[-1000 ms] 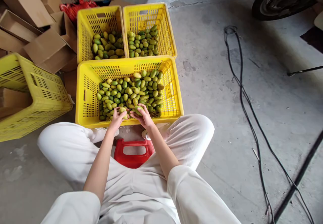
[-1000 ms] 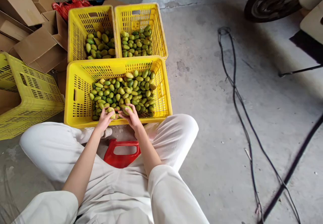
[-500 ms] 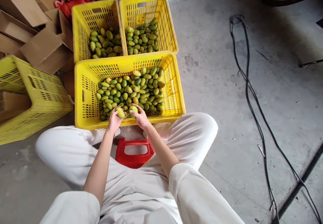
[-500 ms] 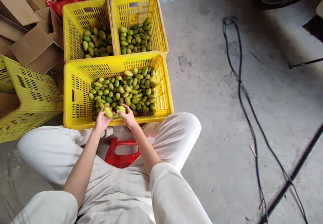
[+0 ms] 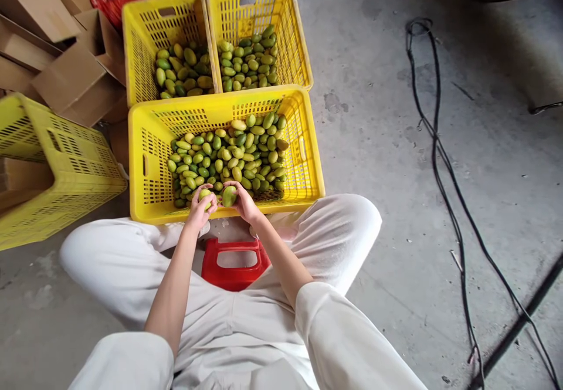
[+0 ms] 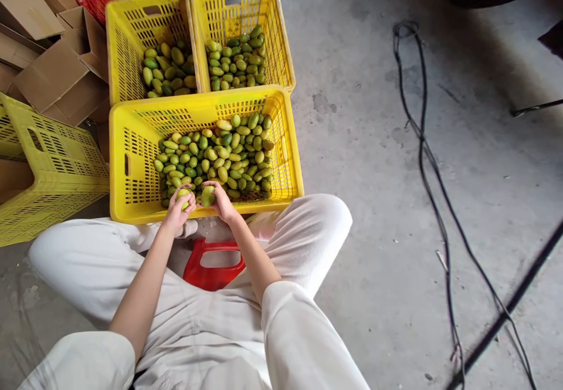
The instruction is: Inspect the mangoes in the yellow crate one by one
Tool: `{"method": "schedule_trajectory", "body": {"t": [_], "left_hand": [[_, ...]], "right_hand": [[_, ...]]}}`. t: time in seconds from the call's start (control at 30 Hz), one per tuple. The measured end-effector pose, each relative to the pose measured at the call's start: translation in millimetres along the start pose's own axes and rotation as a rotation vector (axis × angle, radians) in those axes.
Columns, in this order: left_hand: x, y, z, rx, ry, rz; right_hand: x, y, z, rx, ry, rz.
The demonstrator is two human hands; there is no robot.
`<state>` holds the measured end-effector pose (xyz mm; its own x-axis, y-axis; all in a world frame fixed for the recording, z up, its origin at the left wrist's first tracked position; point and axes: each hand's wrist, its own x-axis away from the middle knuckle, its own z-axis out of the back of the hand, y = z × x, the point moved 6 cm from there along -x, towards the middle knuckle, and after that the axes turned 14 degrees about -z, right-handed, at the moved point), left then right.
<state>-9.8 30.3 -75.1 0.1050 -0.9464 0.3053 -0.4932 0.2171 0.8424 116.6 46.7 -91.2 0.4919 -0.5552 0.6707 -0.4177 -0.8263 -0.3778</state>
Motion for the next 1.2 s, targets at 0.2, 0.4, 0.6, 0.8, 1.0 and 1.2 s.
{"method": "schedule_trajectory", "body": {"t": [0.2, 0.4, 0.6, 0.8, 1.0, 1.2], "left_hand": [[0.0, 4.5, -2.4, 0.178, 0.000, 0.016], [-0.2, -5.3, 8.5, 0.148, 0.121, 0.090], [-0.3, -2.8, 3.1, 0.096, 0.058, 0.041], [-0.2, 0.8, -3.7, 0.062, -0.011, 0.042], [-0.3, -1.0, -0.4, 0.034, 0.034, 0.053], [-2.5, -3.9, 5.3, 0.181, 0.088, 0.099]], "right_hand": [[-2.7, -1.5, 3.9, -0.034, 0.028, -0.032], [1.8, -4.5, 2.0, 0.033, 0.031, 0.002], [-0.1, -3.3, 8.5, -0.001, 0.074, 0.028], [0.8, -5.4, 8.4, -0.060, 0.053, 0.088], [4.6, -8.0, 11.3, -0.173, -0.068, 0.063], [2.1, -4.5, 11.5, -0.145, -0.077, 0.031]]}}
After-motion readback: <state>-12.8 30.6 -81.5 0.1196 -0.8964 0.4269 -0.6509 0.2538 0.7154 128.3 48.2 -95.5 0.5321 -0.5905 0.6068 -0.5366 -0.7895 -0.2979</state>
